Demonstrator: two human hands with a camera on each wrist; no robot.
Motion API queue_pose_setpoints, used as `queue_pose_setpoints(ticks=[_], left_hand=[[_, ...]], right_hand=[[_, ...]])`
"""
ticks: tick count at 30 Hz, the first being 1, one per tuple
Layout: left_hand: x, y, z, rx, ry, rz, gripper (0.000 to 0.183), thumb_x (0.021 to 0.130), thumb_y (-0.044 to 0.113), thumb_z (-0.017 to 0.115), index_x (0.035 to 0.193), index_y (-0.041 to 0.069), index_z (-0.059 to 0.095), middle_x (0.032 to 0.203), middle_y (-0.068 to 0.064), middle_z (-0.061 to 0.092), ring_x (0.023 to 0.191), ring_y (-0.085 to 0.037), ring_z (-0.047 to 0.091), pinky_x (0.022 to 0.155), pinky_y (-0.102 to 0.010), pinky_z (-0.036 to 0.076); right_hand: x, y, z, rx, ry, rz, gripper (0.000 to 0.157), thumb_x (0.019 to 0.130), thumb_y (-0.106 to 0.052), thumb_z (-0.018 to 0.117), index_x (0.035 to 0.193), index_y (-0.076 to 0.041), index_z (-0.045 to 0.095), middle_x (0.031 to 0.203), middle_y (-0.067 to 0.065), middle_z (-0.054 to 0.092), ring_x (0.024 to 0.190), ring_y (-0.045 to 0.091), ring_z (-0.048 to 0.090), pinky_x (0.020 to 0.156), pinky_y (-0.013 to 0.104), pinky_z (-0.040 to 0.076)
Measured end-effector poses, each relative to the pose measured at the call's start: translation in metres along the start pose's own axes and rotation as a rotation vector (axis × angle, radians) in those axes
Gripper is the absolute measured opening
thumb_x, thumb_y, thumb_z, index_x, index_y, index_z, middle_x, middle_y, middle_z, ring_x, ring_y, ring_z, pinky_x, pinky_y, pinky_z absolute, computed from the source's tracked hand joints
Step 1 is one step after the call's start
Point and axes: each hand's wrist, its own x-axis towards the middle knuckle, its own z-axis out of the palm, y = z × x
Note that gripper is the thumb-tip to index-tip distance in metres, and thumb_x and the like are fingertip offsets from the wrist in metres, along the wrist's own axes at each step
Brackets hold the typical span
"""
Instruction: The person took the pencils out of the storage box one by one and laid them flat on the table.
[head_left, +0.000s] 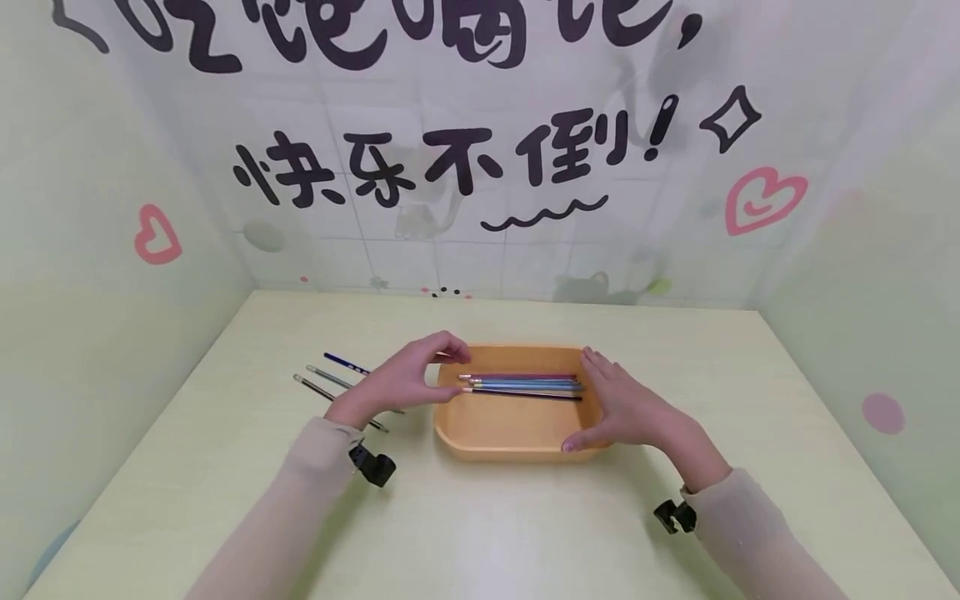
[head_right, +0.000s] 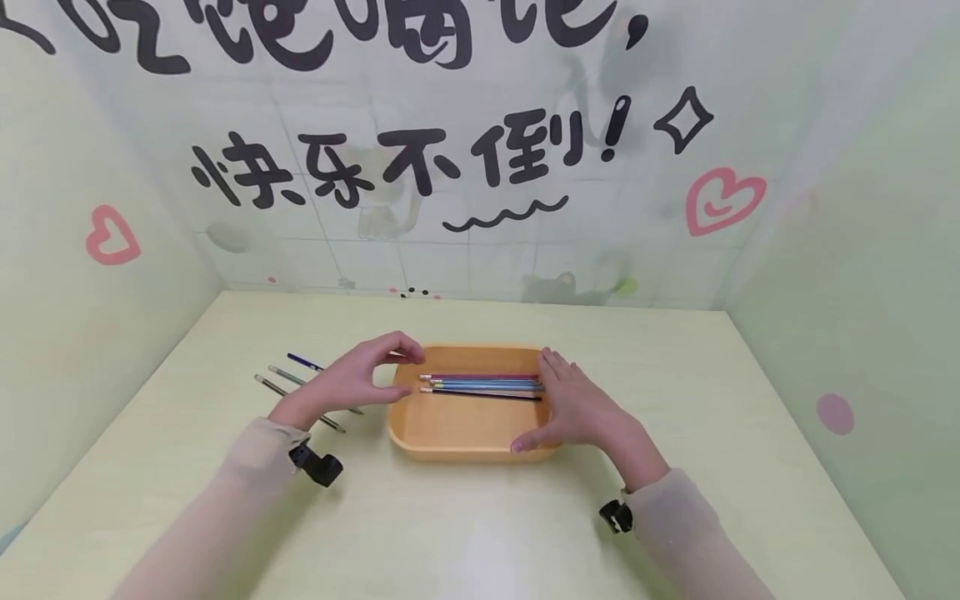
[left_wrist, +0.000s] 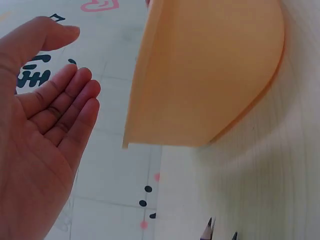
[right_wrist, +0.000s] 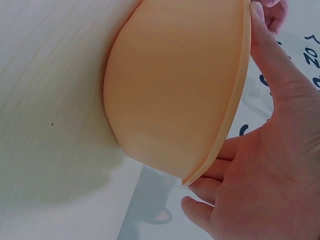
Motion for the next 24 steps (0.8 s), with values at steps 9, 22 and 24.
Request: queue_pose_setpoints(ticks=[9, 22, 24], left_hand=[[0.028, 0.005, 0.032, -0.043, -0.129, 0.007, 0.042, 0.083, 0.007, 0.073, 0.122, 0.002, 0.057, 0.122, -0.019, 0.063, 0.116, -0.032, 0.061, 0.104, -0.046, 0.049], [0.046, 0.007, 0.061, 0.149, -0.151, -0.109, 0.035, 0.083, 0.011, 0.073, 0.115, 0.003, 0.062, 0.110, -0.007, 0.067, 0.103, -0.020, 0.062, 0.098, -0.038, 0.052], [0.050, 0.008, 0.062, 0.157, -0.161, -0.133, 0.036, 0.083, 0.013, 0.073, 0.115, 0.004, 0.062, 0.110, -0.006, 0.067, 0.102, -0.019, 0.061, 0.098, -0.037, 0.052]], right_hand=[[-0.004, 0.000, 0.002, 0.021, 0.023, -0.003, 0.131, 0.068, -0.063, 0.081, 0.155, 0.008, 0.012, 0.165, 0.025, 0.009, 0.153, 0.045, 0.010, 0.122, 0.061, 0.014], [-0.005, -0.001, 0.004, 0.004, 0.026, -0.005, 0.130, 0.068, -0.062, 0.082, 0.154, 0.009, 0.016, 0.165, 0.026, 0.012, 0.152, 0.045, 0.012, 0.122, 0.061, 0.016], [-0.004, -0.001, 0.001, 0.002, 0.031, 0.000, 0.130, 0.068, -0.062, 0.082, 0.154, 0.009, 0.016, 0.165, 0.025, 0.012, 0.152, 0.045, 0.013, 0.122, 0.060, 0.017]])
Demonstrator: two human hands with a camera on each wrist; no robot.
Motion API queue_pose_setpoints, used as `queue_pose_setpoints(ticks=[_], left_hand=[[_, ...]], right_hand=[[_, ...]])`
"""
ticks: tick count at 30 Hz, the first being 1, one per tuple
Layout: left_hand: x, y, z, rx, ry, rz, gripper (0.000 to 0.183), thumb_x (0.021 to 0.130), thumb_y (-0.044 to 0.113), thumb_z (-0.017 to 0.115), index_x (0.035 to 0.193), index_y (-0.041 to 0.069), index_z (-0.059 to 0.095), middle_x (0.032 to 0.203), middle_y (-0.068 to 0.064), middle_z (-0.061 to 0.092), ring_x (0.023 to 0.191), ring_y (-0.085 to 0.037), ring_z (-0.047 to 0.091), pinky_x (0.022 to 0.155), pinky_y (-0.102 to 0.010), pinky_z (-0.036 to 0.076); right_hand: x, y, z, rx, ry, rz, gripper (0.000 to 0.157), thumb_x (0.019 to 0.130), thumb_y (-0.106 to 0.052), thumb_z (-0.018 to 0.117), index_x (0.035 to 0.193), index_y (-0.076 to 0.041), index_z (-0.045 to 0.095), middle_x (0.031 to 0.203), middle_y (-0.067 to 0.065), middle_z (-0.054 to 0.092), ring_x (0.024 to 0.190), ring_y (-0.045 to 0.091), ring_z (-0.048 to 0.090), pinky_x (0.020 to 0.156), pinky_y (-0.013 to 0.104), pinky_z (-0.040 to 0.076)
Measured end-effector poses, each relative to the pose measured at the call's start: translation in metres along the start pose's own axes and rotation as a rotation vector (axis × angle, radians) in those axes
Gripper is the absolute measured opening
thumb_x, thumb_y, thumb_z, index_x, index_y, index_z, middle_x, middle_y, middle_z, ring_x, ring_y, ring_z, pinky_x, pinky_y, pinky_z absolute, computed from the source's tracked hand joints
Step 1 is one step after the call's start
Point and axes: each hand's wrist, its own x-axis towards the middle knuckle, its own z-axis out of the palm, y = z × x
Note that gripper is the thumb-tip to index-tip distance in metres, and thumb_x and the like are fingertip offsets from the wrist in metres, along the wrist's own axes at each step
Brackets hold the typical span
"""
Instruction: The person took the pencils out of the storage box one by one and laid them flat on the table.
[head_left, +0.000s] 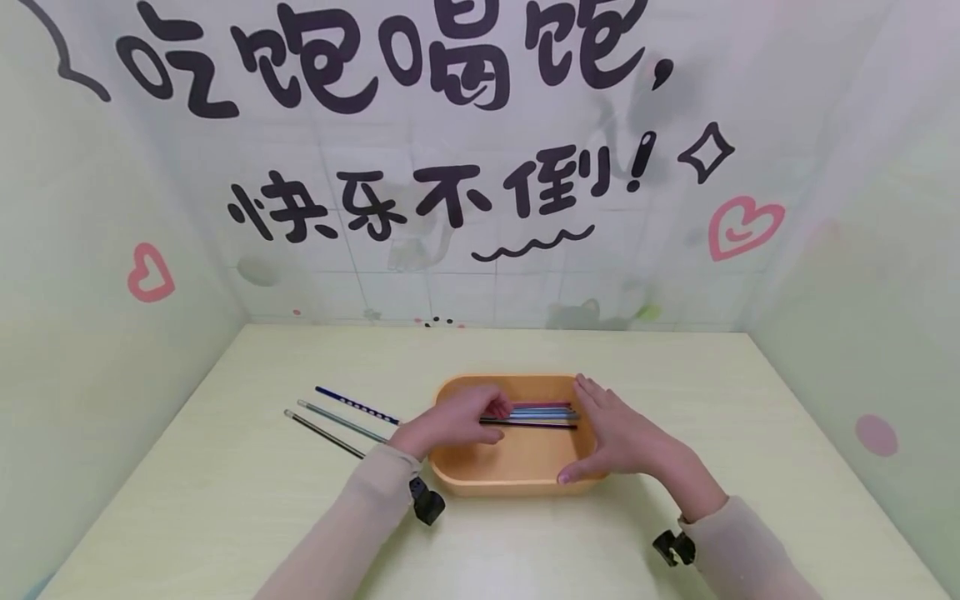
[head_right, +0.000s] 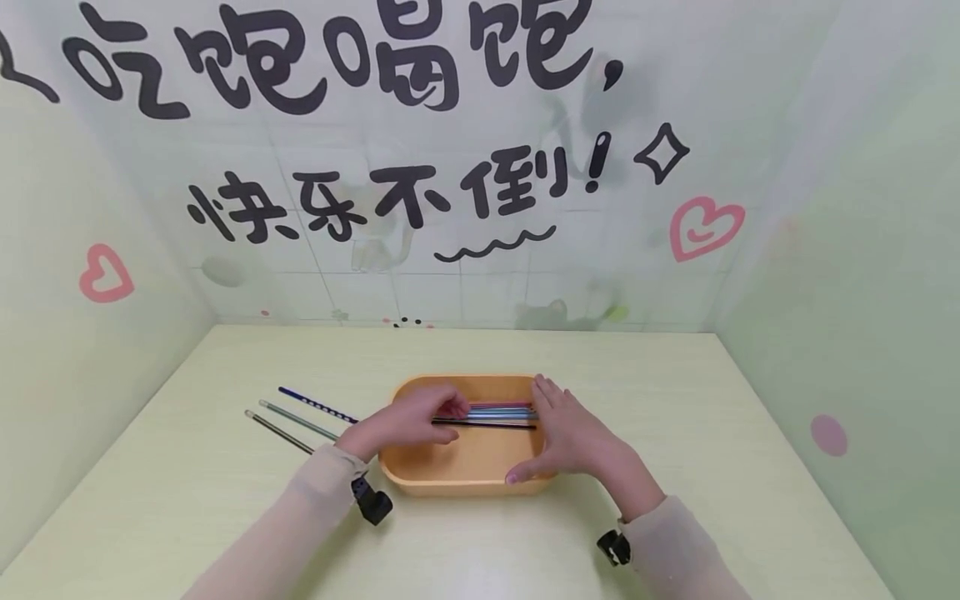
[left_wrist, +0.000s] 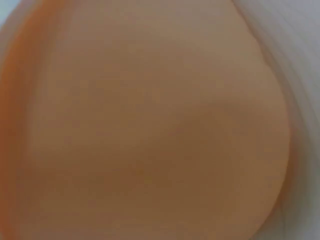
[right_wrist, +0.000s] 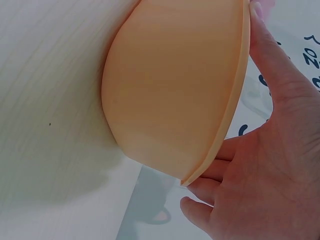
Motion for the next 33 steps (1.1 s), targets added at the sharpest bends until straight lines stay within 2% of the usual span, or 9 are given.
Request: queue_pose_setpoints(ticks=[7, 13, 17, 24, 33], left_hand=[[0.0052, -0.0018, 0.0104, 0.041, -0.012, -0.076, 0.034, 0.083, 0.018, 0.074, 0.112, 0.004, 0.061, 0.106, -0.005, 0.065, 0.095, -0.015, 0.057, 0.094, -0.034, 0.051], [0.0072, 0.0009, 0.0098, 0.071, 0.001, -0.119, 0.024, 0.083, 0.002, 0.069, 0.105, 0.007, 0.062, 0.100, -0.003, 0.062, 0.091, -0.017, 0.054, 0.088, -0.033, 0.050], [0.0078, 0.0028, 0.0092, 0.092, -0.008, -0.150, 0.024, 0.084, -0.008, 0.063, 0.100, 0.010, 0.061, 0.095, -0.002, 0.059, 0.089, -0.017, 0.052, 0.084, -0.032, 0.048], [0.0080, 0.0007, 0.0110, 0.136, -0.032, -0.172, 0.025, 0.083, -0.009, 0.063, 0.092, 0.014, 0.059, 0.086, 0.000, 0.057, 0.083, -0.016, 0.052, 0.076, -0.028, 0.045], [0.0101, 0.0003, 0.0114, 0.158, -0.129, -0.185, 0.023, 0.082, -0.005, 0.068, 0.088, 0.016, 0.058, 0.082, 0.000, 0.057, 0.081, -0.015, 0.053, 0.073, -0.026, 0.042]], right_hand=[[-0.0015, 0.0007, 0.0017, -0.003, -0.006, 0.010, 0.132, 0.067, -0.065, 0.080, 0.155, 0.009, 0.015, 0.165, 0.026, 0.012, 0.152, 0.045, 0.013, 0.122, 0.060, 0.017], [-0.0006, 0.0007, -0.0014, -0.024, -0.004, -0.012, 0.131, 0.069, -0.063, 0.080, 0.154, 0.010, 0.014, 0.164, 0.027, 0.011, 0.153, 0.044, 0.012, 0.122, 0.059, 0.016], [-0.0001, 0.0010, -0.0026, -0.023, -0.011, -0.005, 0.130, 0.070, -0.062, 0.080, 0.155, 0.009, 0.013, 0.165, 0.026, 0.010, 0.153, 0.044, 0.011, 0.122, 0.059, 0.015], [0.0028, 0.0037, 0.0003, -0.022, -0.016, 0.006, 0.131, 0.068, -0.063, 0.081, 0.155, 0.008, 0.013, 0.165, 0.024, 0.010, 0.153, 0.043, 0.011, 0.122, 0.059, 0.016], [0.0034, 0.0048, -0.0005, -0.032, -0.024, -0.006, 0.131, 0.069, -0.064, 0.080, 0.155, 0.009, 0.013, 0.165, 0.025, 0.009, 0.154, 0.042, 0.009, 0.123, 0.058, 0.014]])
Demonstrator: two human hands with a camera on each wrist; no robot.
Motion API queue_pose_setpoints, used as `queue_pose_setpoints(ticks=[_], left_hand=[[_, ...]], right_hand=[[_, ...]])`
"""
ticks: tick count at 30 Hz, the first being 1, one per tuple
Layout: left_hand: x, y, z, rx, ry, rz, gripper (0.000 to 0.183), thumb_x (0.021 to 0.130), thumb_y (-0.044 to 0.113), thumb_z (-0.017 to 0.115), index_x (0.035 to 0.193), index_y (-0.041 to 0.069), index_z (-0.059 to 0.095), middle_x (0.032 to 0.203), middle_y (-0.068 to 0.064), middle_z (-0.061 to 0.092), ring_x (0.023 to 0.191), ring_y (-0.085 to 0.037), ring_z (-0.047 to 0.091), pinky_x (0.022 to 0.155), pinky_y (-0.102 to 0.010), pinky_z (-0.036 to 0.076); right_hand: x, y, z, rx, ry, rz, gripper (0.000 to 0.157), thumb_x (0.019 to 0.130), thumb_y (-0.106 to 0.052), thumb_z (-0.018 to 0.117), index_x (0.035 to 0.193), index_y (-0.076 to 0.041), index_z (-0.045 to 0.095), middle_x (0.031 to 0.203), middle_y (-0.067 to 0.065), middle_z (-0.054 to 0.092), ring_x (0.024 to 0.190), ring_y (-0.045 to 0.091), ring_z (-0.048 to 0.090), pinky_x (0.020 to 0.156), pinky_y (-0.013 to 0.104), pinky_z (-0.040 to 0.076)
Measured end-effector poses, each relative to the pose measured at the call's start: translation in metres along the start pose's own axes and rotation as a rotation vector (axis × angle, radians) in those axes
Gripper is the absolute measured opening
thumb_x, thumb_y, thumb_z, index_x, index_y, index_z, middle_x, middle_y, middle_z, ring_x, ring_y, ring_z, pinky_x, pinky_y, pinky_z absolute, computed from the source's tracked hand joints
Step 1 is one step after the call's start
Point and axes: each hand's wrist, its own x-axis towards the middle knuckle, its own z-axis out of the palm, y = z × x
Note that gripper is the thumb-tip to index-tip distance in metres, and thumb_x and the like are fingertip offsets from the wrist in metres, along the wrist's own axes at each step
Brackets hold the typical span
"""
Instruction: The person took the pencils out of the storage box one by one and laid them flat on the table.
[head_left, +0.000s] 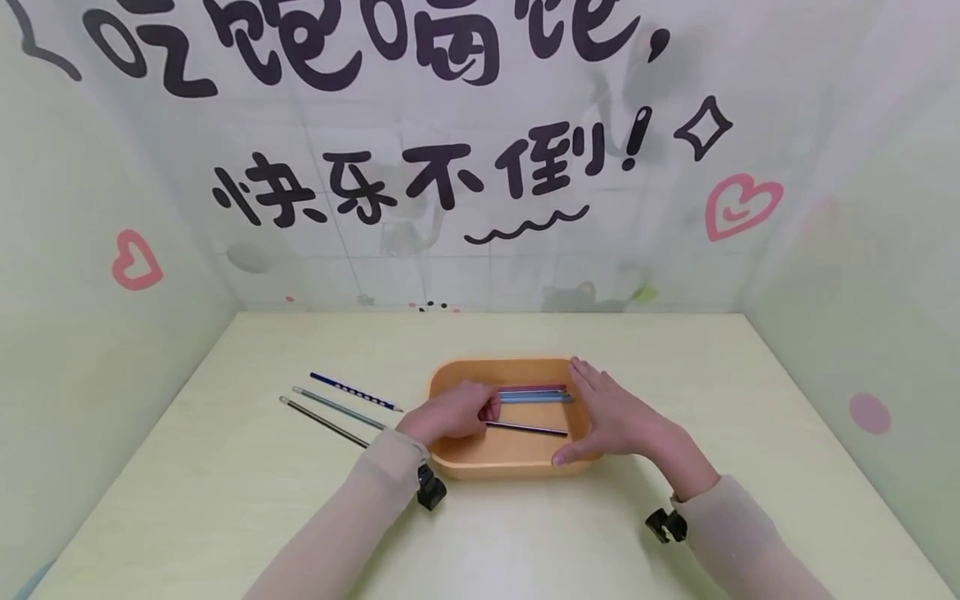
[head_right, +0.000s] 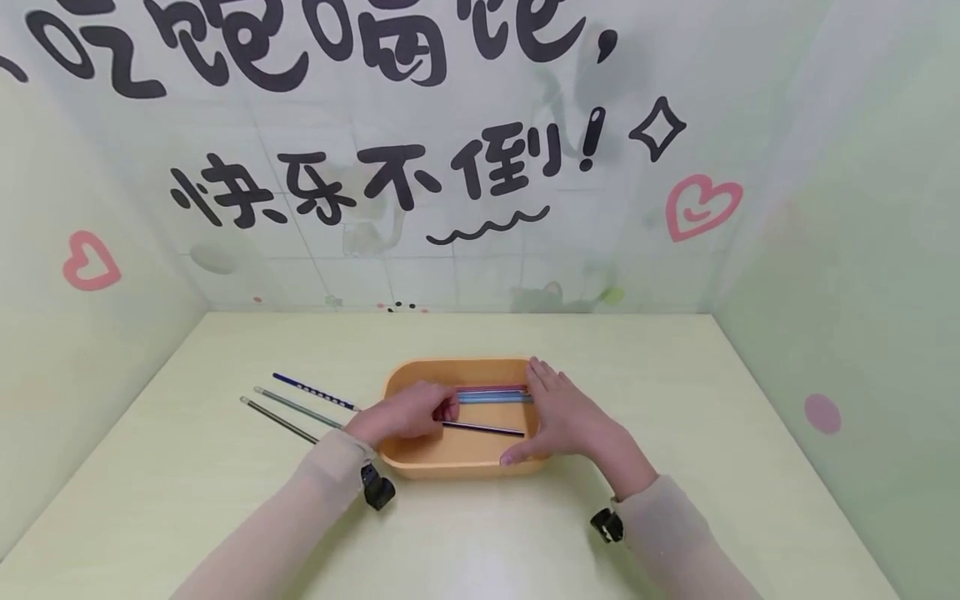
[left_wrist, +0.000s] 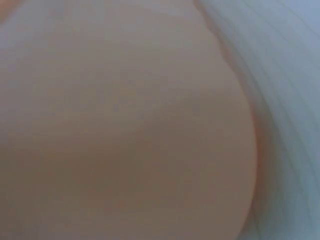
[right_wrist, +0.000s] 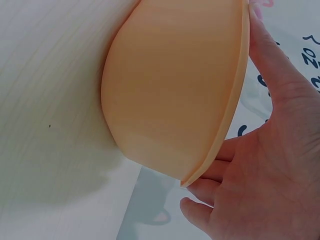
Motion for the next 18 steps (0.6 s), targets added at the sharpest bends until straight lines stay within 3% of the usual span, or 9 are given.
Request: queue_pose_setpoints(ticks=[7, 18], left_hand=[[-0.0022, 0.0018, -0.0014, 0.033, -0.029, -0.003, 0.025, 0.080, -0.003, 0.072, 0.089, 0.016, 0.057, 0.082, 0.001, 0.055, 0.081, -0.016, 0.052, 0.070, -0.026, 0.042], [-0.0016, -0.0042, -0.0026, -0.025, 0.087, 0.118, 0.021, 0.080, -0.002, 0.065, 0.094, 0.013, 0.058, 0.084, 0.001, 0.057, 0.078, -0.014, 0.053, 0.070, -0.025, 0.044]], right_hand=[[0.0018, 0.0005, -0.0016, 0.001, -0.007, -0.005, 0.132, 0.069, -0.066, 0.079, 0.155, 0.009, 0.012, 0.165, 0.025, 0.008, 0.154, 0.042, 0.009, 0.123, 0.057, 0.013], [0.0014, -0.0003, -0.0017, 0.007, -0.004, -0.001, 0.133, 0.068, -0.065, 0.080, 0.155, 0.008, 0.011, 0.165, 0.025, 0.008, 0.154, 0.042, 0.009, 0.123, 0.058, 0.013]])
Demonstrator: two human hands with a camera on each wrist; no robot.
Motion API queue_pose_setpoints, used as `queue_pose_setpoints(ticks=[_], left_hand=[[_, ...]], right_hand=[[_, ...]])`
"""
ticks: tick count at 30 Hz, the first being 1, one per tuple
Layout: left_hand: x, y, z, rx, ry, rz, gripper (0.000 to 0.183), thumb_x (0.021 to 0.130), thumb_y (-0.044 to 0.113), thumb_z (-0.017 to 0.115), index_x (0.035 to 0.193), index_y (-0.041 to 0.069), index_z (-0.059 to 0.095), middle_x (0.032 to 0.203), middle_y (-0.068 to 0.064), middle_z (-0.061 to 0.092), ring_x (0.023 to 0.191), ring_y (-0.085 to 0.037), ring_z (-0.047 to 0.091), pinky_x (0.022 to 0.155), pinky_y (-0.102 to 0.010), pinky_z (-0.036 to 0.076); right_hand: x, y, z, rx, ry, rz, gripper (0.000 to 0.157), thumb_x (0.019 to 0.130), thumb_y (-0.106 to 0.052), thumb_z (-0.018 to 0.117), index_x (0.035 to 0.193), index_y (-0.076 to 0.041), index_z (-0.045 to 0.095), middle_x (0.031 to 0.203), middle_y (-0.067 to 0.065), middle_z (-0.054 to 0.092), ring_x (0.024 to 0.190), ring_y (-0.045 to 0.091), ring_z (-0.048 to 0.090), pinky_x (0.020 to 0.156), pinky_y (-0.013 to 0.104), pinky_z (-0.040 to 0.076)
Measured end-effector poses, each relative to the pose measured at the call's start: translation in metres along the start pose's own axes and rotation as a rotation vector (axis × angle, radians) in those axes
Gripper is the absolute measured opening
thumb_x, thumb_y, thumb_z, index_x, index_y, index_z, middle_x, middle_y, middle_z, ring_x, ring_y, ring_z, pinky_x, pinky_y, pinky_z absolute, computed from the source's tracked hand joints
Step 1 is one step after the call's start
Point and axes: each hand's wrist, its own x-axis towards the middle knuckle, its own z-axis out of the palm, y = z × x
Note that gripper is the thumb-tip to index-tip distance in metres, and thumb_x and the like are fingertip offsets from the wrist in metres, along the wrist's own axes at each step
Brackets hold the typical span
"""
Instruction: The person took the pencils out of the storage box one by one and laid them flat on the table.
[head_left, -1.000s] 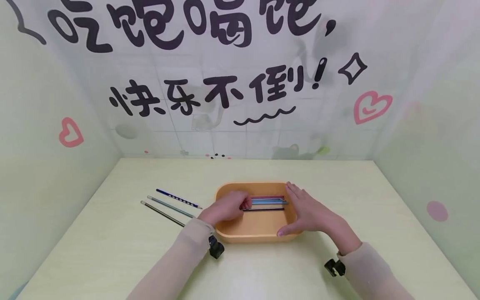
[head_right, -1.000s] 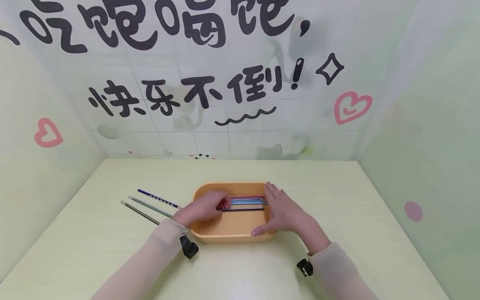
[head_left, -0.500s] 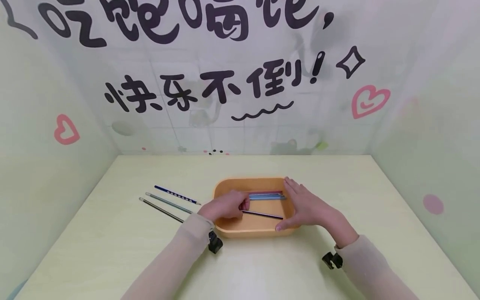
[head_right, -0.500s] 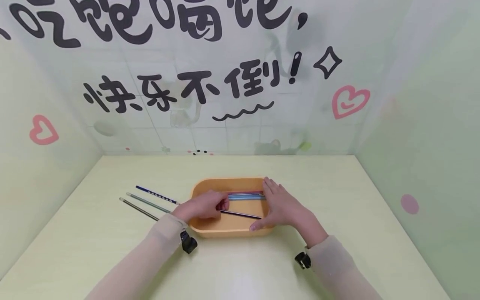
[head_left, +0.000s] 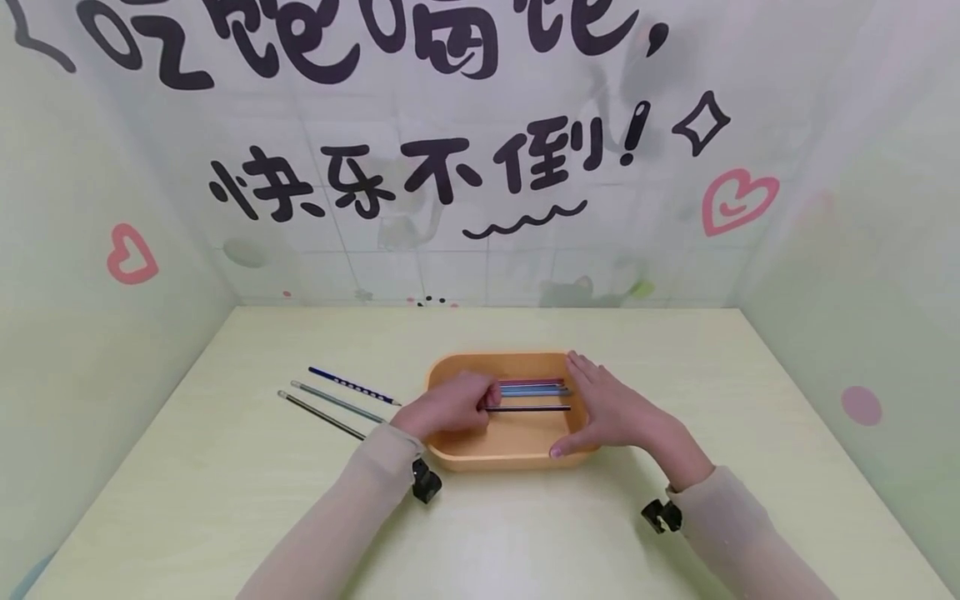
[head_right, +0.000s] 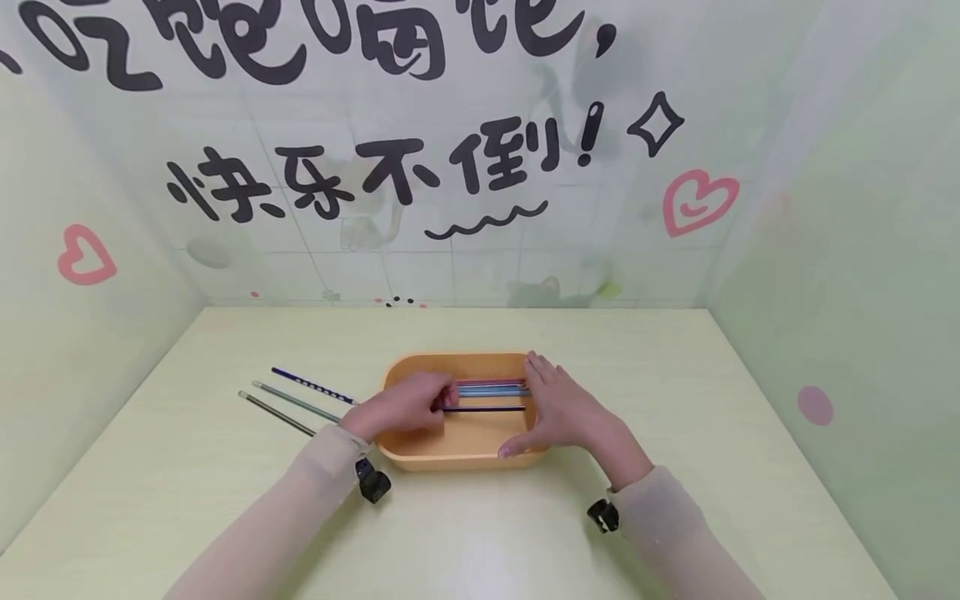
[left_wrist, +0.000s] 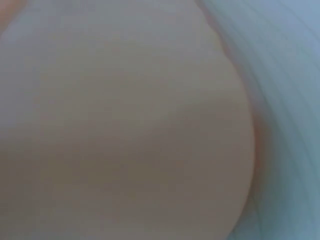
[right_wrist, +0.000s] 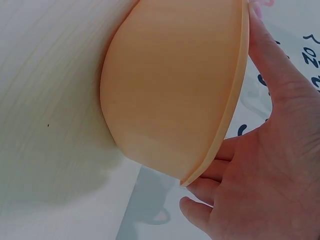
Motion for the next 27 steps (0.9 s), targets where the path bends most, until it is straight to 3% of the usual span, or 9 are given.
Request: queue_pose_setpoints(ticks=[10, 18, 27], left_hand=[[-0.005, 0.002, -0.013, -0.099, 0.160, 0.082, 0.021, 0.079, -0.001, 0.066, 0.097, 0.009, 0.060, 0.087, -0.001, 0.059, 0.078, -0.012, 0.051, 0.070, -0.020, 0.045], [-0.013, 0.006, -0.030, -0.168, 0.258, 0.204, 0.021, 0.079, -0.004, 0.062, 0.096, 0.008, 0.060, 0.089, -0.003, 0.062, 0.080, -0.012, 0.054, 0.073, -0.025, 0.051], [-0.031, 0.008, -0.051, -0.185, 0.348, 0.208, 0.023, 0.078, -0.006, 0.063, 0.096, 0.008, 0.059, 0.093, -0.004, 0.062, 0.082, -0.014, 0.056, 0.076, -0.030, 0.054]], right_hand=[[0.001, -0.001, -0.001, 0.000, -0.004, -0.011, 0.132, 0.068, -0.065, 0.080, 0.156, 0.007, 0.012, 0.166, 0.024, 0.007, 0.154, 0.041, 0.008, 0.123, 0.058, 0.014], [-0.001, -0.001, -0.001, 0.011, -0.008, 0.004, 0.132, 0.069, -0.065, 0.079, 0.156, 0.006, 0.010, 0.166, 0.023, 0.006, 0.154, 0.041, 0.007, 0.123, 0.058, 0.013], [0.000, 0.000, 0.000, 0.004, -0.013, 0.008, 0.132, 0.069, -0.065, 0.080, 0.155, 0.008, 0.011, 0.166, 0.024, 0.006, 0.154, 0.041, 0.007, 0.123, 0.057, 0.013]])
